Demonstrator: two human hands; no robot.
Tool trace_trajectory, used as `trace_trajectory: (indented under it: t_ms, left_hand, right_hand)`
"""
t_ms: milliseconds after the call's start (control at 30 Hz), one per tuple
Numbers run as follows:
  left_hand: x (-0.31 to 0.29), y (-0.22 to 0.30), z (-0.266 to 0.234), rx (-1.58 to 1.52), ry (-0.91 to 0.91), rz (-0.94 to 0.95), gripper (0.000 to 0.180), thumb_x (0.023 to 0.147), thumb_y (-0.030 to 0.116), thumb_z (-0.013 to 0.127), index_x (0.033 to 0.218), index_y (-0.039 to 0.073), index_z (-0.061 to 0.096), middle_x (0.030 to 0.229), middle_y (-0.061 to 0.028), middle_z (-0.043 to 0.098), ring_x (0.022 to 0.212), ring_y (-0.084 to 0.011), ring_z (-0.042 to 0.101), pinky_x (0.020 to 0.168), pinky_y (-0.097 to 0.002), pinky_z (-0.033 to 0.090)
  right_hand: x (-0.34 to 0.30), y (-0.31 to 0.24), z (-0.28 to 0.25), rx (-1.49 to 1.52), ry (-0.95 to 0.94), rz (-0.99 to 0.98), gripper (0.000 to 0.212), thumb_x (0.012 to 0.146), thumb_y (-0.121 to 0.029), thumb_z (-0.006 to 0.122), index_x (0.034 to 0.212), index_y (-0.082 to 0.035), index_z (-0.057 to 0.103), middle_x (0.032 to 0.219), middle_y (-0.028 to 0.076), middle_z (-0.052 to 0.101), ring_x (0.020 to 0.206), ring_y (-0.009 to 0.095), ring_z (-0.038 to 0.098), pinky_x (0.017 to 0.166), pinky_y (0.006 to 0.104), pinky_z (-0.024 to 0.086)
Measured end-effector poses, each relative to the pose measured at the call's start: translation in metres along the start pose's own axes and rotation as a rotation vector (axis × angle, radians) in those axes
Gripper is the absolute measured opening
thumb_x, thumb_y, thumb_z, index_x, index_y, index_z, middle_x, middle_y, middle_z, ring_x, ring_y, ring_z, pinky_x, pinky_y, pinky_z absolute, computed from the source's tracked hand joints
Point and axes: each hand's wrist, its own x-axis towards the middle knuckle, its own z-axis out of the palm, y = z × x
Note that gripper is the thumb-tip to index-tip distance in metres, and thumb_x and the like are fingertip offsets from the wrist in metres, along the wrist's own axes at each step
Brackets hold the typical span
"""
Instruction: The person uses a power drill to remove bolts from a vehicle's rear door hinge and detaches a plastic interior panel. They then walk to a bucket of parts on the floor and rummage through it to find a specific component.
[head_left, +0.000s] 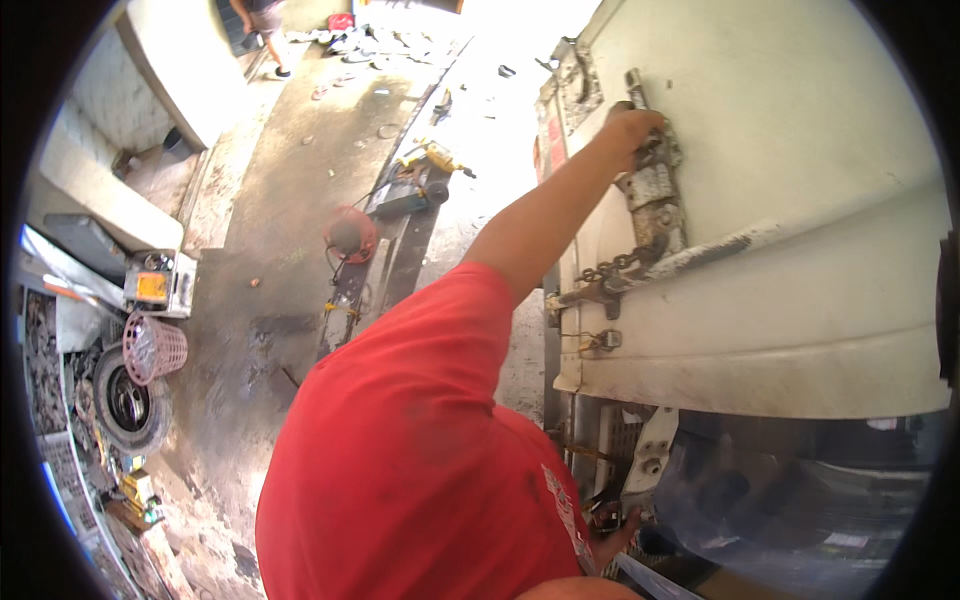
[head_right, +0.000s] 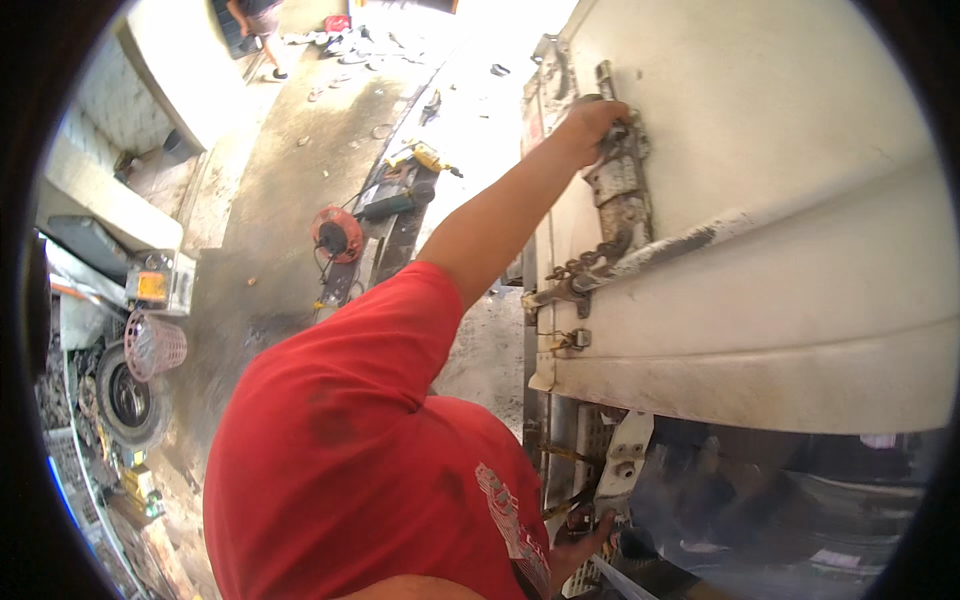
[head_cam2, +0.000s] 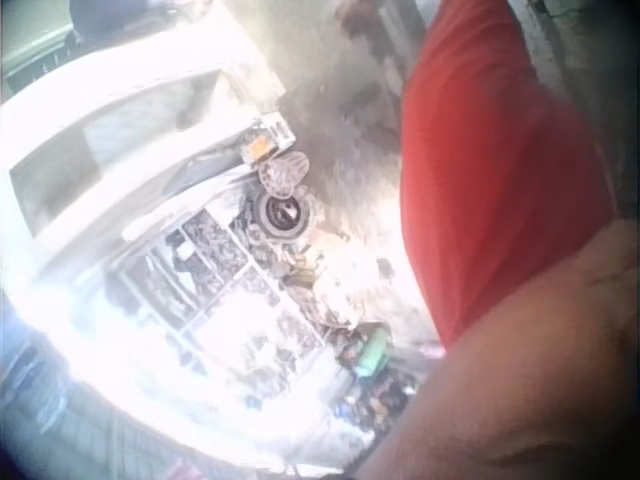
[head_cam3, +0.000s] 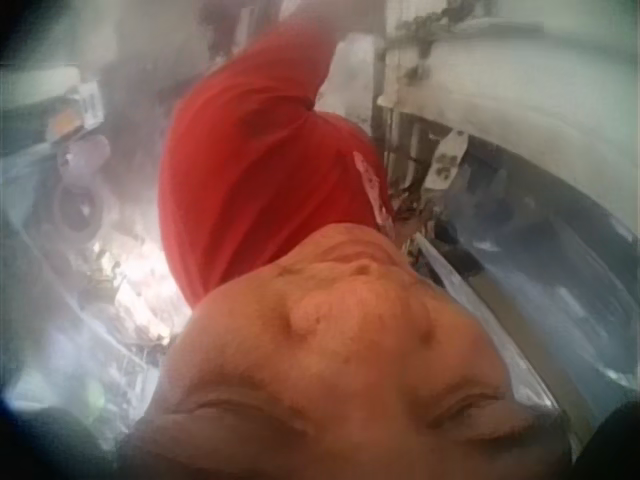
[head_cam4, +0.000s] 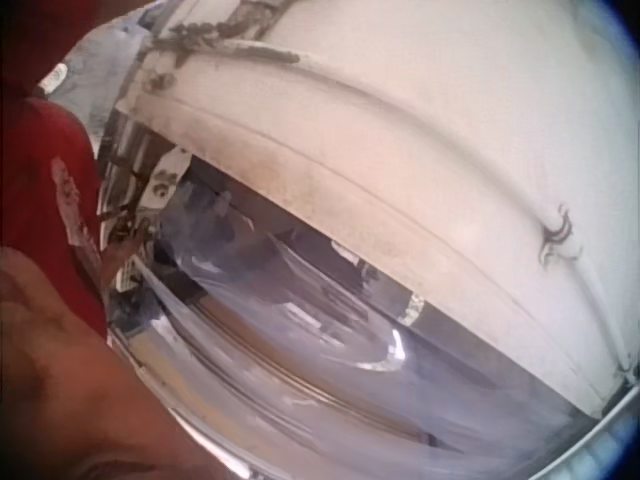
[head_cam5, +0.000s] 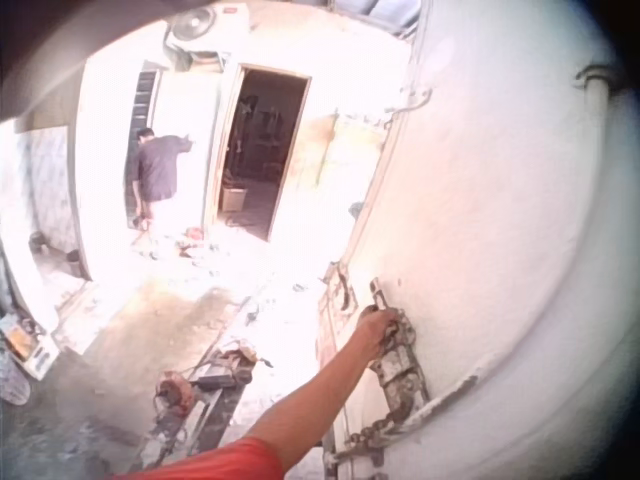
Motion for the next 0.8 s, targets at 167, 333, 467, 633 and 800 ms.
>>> trace_trajectory:
  t_ms: [167,333,467,633,800]
  left_hand:
    - [0.0,0.031,-0.013,0.241,-0.153,-0.032,0.01,0.084,0.003,0.071,0.093,-0.002,0.071,0.09,-0.0118,0.066,0.076,-0.0236,0.064,0.063,-0.0365,0.052]
    - [0.007,0.019,-0.01,0.009,-0.157,-0.008,0.016,0.084,-0.005,0.064,0.1,-0.004,0.067,0.094,-0.0111,0.064,0.078,-0.0249,0.063,0.07,-0.0386,0.054]
    - [-0.001,0.008,-0.006,-0.004,-0.221,0.153,0.027,0.084,-0.006,0.061,0.11,-0.004,0.064,0.099,-0.0108,0.065,0.084,-0.0243,0.065,0.078,-0.0378,0.055]
    - [0.021,0.026,-0.029,0.153,-0.275,0.168,0.072,0.08,-0.008,0.05,0.152,-0.009,0.044,0.125,-0.0133,0.066,0.103,-0.0259,0.065,0.091,-0.0457,0.055]
    - [0.044,0.063,0.01,0.016,-0.195,-0.106,0.025,0.09,0.028,0.071,0.094,0.005,0.062,0.084,-0.0137,0.066,0.069,-0.0282,0.06,0.066,-0.0478,0.052]
  right_hand:
    - [0.014,-0.005,0.045,0.114,0.166,-0.058,0.038,0.101,-0.044,0.069,0.117,-0.01,0.06,0.078,0.005,0.065,0.061,0.015,0.06,0.05,0.0285,0.044]
    - [0.019,-0.006,0.061,0.073,0.089,-0.043,0.042,0.098,-0.043,0.073,0.12,-0.009,0.059,0.08,0.007,0.067,0.058,0.017,0.061,0.046,0.0285,0.043]
    - [0.023,0.002,0.053,0.124,0.075,-0.009,0.043,0.097,-0.04,0.075,0.121,-0.01,0.057,0.08,0.008,0.067,0.056,0.018,0.061,0.045,0.0285,0.043]
    - [0.028,0.009,0.048,0.111,0.08,0.008,0.037,0.097,-0.043,0.073,0.109,-0.011,0.059,0.074,0.008,0.066,0.053,0.02,0.06,0.045,0.0312,0.044]
    - [0.034,0.004,0.05,0.083,0.096,0.034,0.036,0.097,-0.043,0.073,0.109,-0.012,0.059,0.075,0.007,0.066,0.054,0.019,0.061,0.045,0.0301,0.045]
